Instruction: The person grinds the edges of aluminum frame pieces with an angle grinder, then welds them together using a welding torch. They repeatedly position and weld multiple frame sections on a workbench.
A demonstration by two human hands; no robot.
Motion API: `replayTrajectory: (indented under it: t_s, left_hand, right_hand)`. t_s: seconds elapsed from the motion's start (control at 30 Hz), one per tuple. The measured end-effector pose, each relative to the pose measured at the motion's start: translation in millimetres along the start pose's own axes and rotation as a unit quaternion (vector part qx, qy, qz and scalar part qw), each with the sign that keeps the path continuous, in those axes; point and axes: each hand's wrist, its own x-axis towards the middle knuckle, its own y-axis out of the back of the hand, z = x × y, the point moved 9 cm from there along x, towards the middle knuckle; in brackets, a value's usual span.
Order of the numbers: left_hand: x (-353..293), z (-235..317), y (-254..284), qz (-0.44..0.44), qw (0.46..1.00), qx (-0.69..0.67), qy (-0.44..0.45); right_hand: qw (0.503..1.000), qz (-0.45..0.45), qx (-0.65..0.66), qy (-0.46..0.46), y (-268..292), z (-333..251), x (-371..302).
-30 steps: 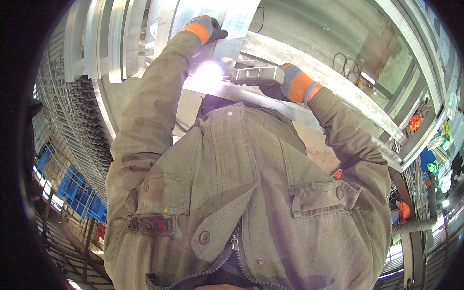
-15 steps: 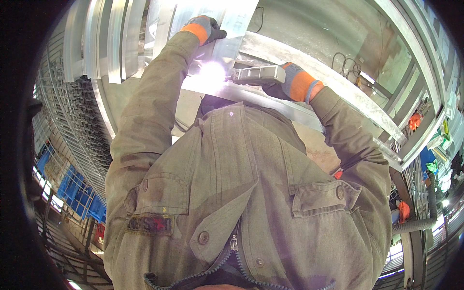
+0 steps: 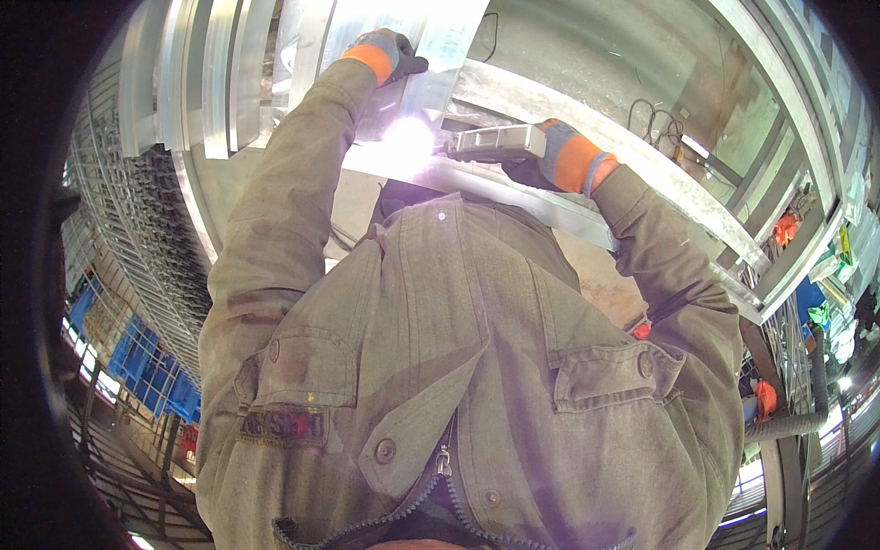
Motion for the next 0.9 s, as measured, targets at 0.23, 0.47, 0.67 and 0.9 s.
replayTrajectory:
  t_s: [0.23,0.47,0.67,0.9]
  left_hand:
    - [5.2,-3.4,-2.4,0.016,1.000,0.000,-0.010]
    - [9.1,-6.4,-3.2,0.008,1.000,-0.015,-0.006]
    - [5.2,-7.7,-0.9,0.011,1.000,-0.027,-0.007]
    - [5.0,-7.4,-1.0,0.001,1.000,-0.015,0.002]
  right_hand:
    - [0.995,-0.053,-0.040,-0.079,3.7,6.6,-6.8]
    - [0.992,-0.067,-0.044,-0.093,19.6,-13.5,-12.6]
    - [0.993,-0.040,-0.015,-0.112,11.3,11.0,-16.3]
    - [0.994,-0.040,-0.060,-0.085,14.6,4.6,-17.4]
